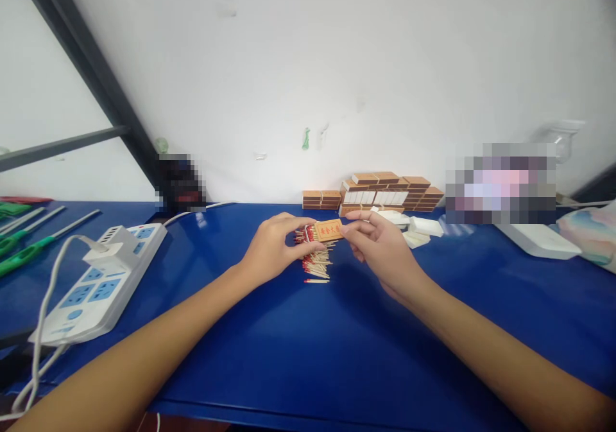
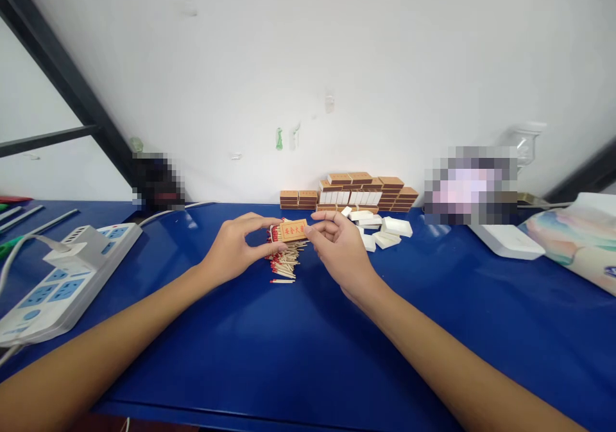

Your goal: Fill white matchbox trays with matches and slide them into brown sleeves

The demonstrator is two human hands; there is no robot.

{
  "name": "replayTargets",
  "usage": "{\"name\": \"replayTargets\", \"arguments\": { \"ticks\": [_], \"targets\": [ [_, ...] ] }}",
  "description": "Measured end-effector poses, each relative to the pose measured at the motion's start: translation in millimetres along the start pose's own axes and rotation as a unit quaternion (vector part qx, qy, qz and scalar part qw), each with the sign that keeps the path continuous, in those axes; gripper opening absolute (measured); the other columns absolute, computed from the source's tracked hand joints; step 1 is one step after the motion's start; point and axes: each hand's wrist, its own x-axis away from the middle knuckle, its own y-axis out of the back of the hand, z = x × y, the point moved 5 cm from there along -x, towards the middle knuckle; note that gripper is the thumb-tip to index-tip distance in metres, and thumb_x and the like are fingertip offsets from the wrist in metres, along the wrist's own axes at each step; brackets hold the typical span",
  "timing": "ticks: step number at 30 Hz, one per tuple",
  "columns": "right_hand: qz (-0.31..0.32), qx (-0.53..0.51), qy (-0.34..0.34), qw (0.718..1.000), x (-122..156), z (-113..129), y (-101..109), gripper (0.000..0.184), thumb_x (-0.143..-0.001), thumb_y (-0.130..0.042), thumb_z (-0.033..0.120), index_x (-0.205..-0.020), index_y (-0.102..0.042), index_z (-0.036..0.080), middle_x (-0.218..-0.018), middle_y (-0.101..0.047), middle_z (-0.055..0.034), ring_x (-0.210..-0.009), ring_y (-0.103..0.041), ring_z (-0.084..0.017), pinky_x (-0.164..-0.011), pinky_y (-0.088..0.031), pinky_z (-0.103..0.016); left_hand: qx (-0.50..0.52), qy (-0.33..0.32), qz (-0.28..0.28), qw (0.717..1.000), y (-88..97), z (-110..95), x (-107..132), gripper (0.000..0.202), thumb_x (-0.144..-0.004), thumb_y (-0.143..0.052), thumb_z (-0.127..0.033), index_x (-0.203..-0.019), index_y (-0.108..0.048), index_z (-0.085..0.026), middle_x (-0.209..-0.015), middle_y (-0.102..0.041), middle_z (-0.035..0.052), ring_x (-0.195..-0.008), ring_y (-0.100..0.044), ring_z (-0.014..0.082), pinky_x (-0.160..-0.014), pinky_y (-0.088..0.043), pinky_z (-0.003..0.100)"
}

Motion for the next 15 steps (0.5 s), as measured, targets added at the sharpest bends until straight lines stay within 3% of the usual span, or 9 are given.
{"name": "replayTargets", "arguments": {
  "ticks": [4,9,12,15],
  "targets": [
    [-0.024,0.024,0.014,0.999,-7,3,9,0.046,-0.073,-0.08,0.044,-0.106,-0.06,0.02,-0.07,-0.06,0.0042,-0.053,-0.047,-0.01,-0.043,-0.034,-0.022,-0.003,0.004,-0.009,1.0,1.8,-1,-1,0.038,-0.083,-0.083,-0.042,-0.114,-0.074,-0.022,-0.104,-0.077,0.005,-0.09,-0.071,0.0196,-0.083,-0.057,0.036],
    [-0.066,0.119,0.006,0.991,-28,10,39,0.033,-0.076,-0.07,0.034,-0.105,-0.06,0.021,-0.062,-0.053,0.0059,-0.053,-0.049,-0.011,-0.044,-0.036,-0.022,-0.005,0.016,-0.028,0.999,7.9,7,-4,0.038,-0.084,-0.083,-0.041,-0.116,-0.073,-0.023,-0.105,-0.077,0.0045,-0.092,-0.07,0.0201,-0.084,-0.056,0.037],
    [-0.015,0.18,-0.039,0.983,-36,12,53,0.024,-0.069,-0.075,0.021,-0.092,-0.068,0.018,-0.059,-0.057,0.0035,-0.05,-0.05,-0.012,-0.043,-0.035,-0.022,-0.004,0.013,-0.031,0.999,8.9,11,-4,0.038,-0.083,-0.083,-0.039,-0.117,-0.073,-0.024,-0.107,-0.077,0.0046,-0.097,-0.07,0.0204,-0.088,-0.056,0.038],
    [0.082,0.242,-0.075,0.964,-37,16,58,0.017,-0.066,-0.079,0.017,-0.083,-0.074,0.017,-0.056,-0.058,0.0018,-0.048,-0.051,-0.012,-0.044,-0.038,-0.024,-0.001,-0.004,-0.024,1.0,6.8,8,-2,0.038,-0.084,-0.083,-0.039,-0.117,-0.073,-0.024,-0.11,-0.077,0.0049,-0.1,-0.069,0.0209,-0.09,-0.056,0.038]
  ]
}}
